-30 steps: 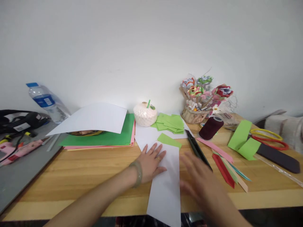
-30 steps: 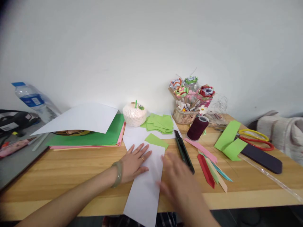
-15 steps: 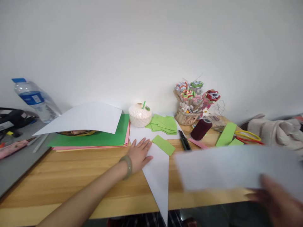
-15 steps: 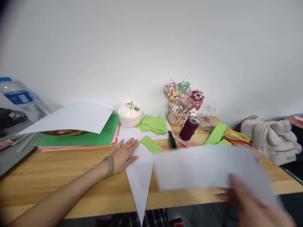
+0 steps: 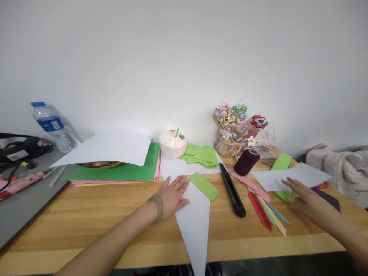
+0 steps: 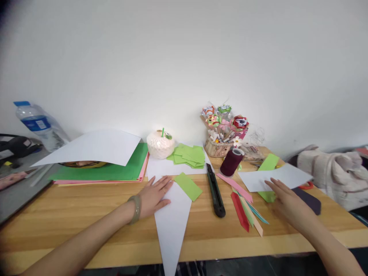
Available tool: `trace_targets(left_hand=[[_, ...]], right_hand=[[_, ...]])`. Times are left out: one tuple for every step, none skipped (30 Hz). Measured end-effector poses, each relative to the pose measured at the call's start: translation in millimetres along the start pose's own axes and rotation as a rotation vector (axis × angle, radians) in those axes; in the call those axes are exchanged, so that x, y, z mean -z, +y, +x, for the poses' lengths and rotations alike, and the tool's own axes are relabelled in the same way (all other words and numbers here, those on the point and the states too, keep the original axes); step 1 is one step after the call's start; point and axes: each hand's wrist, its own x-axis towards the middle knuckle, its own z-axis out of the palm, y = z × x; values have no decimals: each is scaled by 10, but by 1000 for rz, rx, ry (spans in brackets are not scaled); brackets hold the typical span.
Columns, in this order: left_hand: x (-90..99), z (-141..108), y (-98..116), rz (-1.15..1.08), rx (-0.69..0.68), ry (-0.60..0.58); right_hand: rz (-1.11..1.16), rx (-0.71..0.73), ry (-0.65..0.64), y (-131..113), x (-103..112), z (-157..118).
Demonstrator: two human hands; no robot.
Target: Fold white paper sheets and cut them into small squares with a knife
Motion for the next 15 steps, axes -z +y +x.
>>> trace_targets(left_hand=[[4,1,6,-1,2,-2],[3,2,10,-2,4,-1],[-3,3,11,-3,3,3],[-16,3,11,-7,1,12],[-33,3,8,-13,-2,26],[-54,3,4,-19,-5,42],[-76,2,0,-25,-8,60],[-96,0,-4,-30,-10,79],[-111,-2,-6,-33,-11,95],[-121,-5,-6,-34,-11,110],[-122,-8,-4,-35,-10,124],[-115,-11,-2,-37,-9,139],[-102,-13,-1,-42,-8,159],[-84,-13,-2,-53,-3,180],[-63,-12,-5,-70,3,202]], right_hand=[[-28,13,12,-63,-32,5],[-56,29,23,-180,-63,-8],[-117,63,40,-350,-100,-32],[-151,75,43,-563,-147,-61],[-146,97,21,-806,-208,-85],[-140,189,-48,-1062,-286,-101],[-170,288,-89,-1313,-378,-103],[-173,343,-127,-1544,-479,-92],[-173,380,-147,-1743,-582,-70],[-174,422,-170,-1905,-681,-42],[-175,452,-187,-2027,-768,-13],[-177,479,-198,-2113,-841,13],[-180,503,-206,-2166,-898,32],[-183,521,-208,-2192,-936,43],[-187,536,-208,-2195,-959,49]])
